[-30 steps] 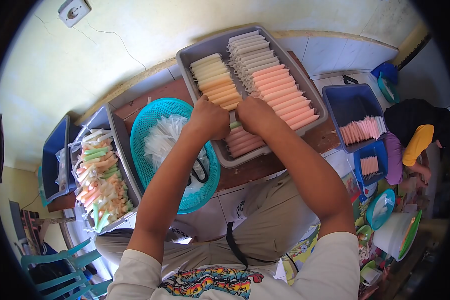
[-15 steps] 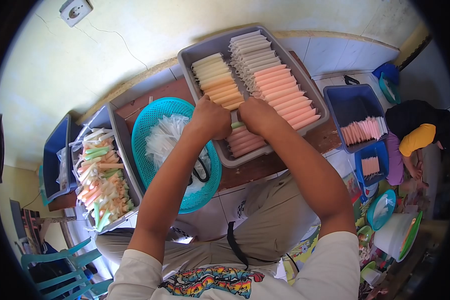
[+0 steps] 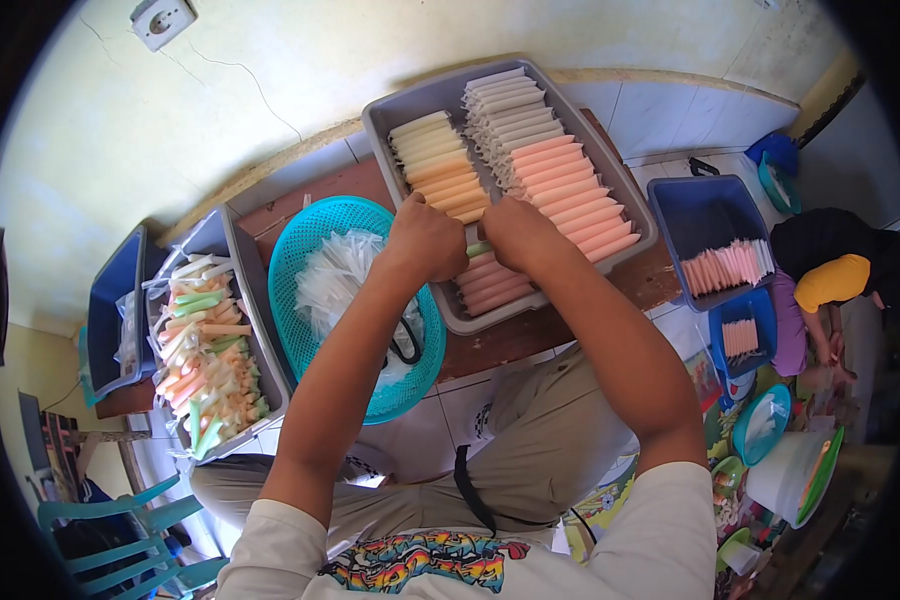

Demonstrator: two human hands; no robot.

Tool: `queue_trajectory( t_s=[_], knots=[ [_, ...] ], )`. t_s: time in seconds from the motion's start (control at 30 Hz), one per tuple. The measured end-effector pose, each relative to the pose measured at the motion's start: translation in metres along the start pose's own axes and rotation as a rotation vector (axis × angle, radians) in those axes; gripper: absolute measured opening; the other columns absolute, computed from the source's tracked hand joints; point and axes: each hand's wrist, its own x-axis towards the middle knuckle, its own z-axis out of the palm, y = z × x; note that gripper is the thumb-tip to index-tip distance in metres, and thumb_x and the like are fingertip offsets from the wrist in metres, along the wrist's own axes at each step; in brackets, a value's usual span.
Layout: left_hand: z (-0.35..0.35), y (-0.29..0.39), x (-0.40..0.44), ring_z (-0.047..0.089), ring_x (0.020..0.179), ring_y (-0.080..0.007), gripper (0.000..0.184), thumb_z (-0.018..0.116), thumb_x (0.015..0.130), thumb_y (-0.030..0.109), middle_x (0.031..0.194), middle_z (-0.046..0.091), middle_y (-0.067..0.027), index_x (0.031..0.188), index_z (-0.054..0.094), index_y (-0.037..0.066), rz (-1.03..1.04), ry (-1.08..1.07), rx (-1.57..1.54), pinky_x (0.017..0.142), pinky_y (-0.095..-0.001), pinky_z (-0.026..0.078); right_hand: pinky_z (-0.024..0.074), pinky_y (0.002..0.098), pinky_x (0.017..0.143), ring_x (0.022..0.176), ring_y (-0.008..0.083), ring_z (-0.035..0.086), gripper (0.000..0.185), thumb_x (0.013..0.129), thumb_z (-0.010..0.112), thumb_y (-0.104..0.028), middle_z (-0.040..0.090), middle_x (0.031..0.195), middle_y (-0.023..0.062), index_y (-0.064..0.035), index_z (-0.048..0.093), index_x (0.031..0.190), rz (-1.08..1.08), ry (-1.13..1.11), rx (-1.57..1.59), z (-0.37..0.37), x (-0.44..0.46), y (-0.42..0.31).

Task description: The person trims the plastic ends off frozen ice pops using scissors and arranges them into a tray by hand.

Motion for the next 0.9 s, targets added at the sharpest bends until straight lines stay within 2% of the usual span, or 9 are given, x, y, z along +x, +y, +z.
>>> queue_trajectory(
  t_s=[0.1, 0.17, 0.3, 0.4, 0.5, 0.6, 0.67, 0.77, 0.9],
  knots=[
    [0.005, 0.000, 0.001, 0.078, 0.093, -0.0216, 0.028, 0.059, 0.091, 0.024, 0.098, 0.083, -0.0086, 0.093, 0.086, 0.016, -0.001, 0.024, -0.008, 0.103, -0.0444, 0.040, 0.0604, 0.0479, 0.095, 0.104, 0.0390, 0.075, 0.035, 0.083, 0.072, 0.006, 0.077, 0.104, 0.0239, -0.0112, 0.085, 0.110, -0.010, 0.003, 0.012, 0.002, 0.001, 0.003],
    [0.013, -0.002, 0.001, 0.076, 0.080, -0.0234, 0.020, 0.064, 0.080, 0.025, 0.084, 0.081, -0.0098, 0.076, 0.081, 0.015, 0.001, 0.172, -0.022, 0.093, -0.0408, 0.043, 0.0603, 0.0478, 0.095, 0.104, 0.0393, 0.075, 0.035, 0.083, 0.072, 0.006, 0.077, 0.104, 0.0241, -0.0109, 0.084, 0.111, 0.002, 0.006, 0.020, 0.001, 0.001, 0.003],
    [0.013, -0.002, 0.001, 0.076, 0.081, -0.0246, 0.019, 0.065, 0.079, 0.024, 0.082, 0.080, -0.0101, 0.076, 0.081, 0.015, -0.012, 0.189, -0.052, 0.097, -0.0399, 0.043, 0.0599, 0.0477, 0.097, 0.105, 0.0398, 0.075, 0.037, 0.084, 0.070, 0.007, 0.077, 0.106, 0.0247, -0.0104, 0.084, 0.114, 0.010, 0.017, 0.036, -0.004, -0.001, -0.001],
    [0.016, -0.003, 0.000, 0.076, 0.087, -0.0248, 0.020, 0.065, 0.078, 0.023, 0.084, 0.080, -0.0115, 0.081, 0.083, 0.015, -0.013, 0.210, -0.094, 0.105, -0.0430, 0.043, 0.0596, 0.0477, 0.098, 0.106, 0.0396, 0.075, 0.040, 0.084, 0.067, 0.008, 0.076, 0.107, 0.0260, -0.0100, 0.083, 0.117, 0.018, 0.037, 0.065, -0.003, -0.001, 0.001],
    [0.024, -0.005, -0.002, 0.076, 0.097, -0.0257, 0.023, 0.064, 0.079, 0.018, 0.089, 0.080, -0.0122, 0.090, 0.084, 0.013, -0.005, 0.375, -0.163, 0.111, -0.0437, 0.042, 0.0590, 0.0475, 0.098, 0.109, 0.0401, 0.074, 0.042, 0.085, 0.065, 0.009, 0.076, 0.107, 0.0273, -0.0093, 0.082, 0.119, -0.038, 0.102, 0.071, -0.009, -0.004, 0.000],
    [0.026, -0.005, -0.009, 0.073, 0.106, -0.0321, 0.028, 0.062, 0.082, 0.006, 0.101, 0.079, -0.0156, 0.103, 0.081, 0.008, 0.037, 0.587, -0.379, 0.110, -0.0451, 0.046, 0.0583, 0.0480, 0.098, 0.110, 0.0406, 0.073, 0.043, 0.084, 0.064, 0.010, 0.075, 0.107, 0.0286, -0.0060, 0.081, 0.120, 0.079, 0.100, 0.161, -0.029, -0.015, -0.010],
    [0.032, -0.003, -0.013, 0.070, 0.107, -0.0400, 0.030, 0.059, 0.085, -0.005, 0.110, 0.075, -0.0193, 0.110, 0.075, 0.002, 0.067, 0.987, -0.627, 0.102, -0.0460, 0.053, 0.0582, 0.0484, 0.098, 0.109, 0.0409, 0.073, 0.040, 0.084, 0.065, 0.008, 0.076, 0.108, 0.0282, -0.0040, 0.081, 0.119, 0.070, 0.185, 0.178, -0.033, -0.023, -0.010],
    [0.033, -0.005, -0.027, 0.069, 0.107, -0.0439, 0.030, 0.061, 0.088, -0.009, 0.115, 0.072, -0.0220, 0.115, 0.072, -0.001, 0.032, 1.062, -0.765, 0.095, -0.0484, 0.056, 0.0579, 0.0491, 0.097, 0.106, 0.0412, 0.073, 0.037, 0.084, 0.068, 0.006, 0.076, 0.110, 0.0270, -0.0004, 0.080, 0.118, 0.017, 0.326, 0.229, -0.043, -0.036, -0.014],
    [0.028, -0.010, -0.054, 0.070, 0.106, -0.0423, 0.024, 0.065, 0.091, -0.004, 0.114, 0.073, -0.0213, 0.115, 0.072, -0.001, -0.028, 1.076, -0.812, 0.092, -0.0476, 0.057, 0.0588, 0.0477, 0.093, 0.102, 0.0410, 0.074, 0.035, 0.084, 0.074, 0.000, 0.077, 0.110, 0.0240, 0.0007, 0.077, 0.119, -0.106, 0.498, 0.332, -0.046, -0.042, -0.025]
  ],
)
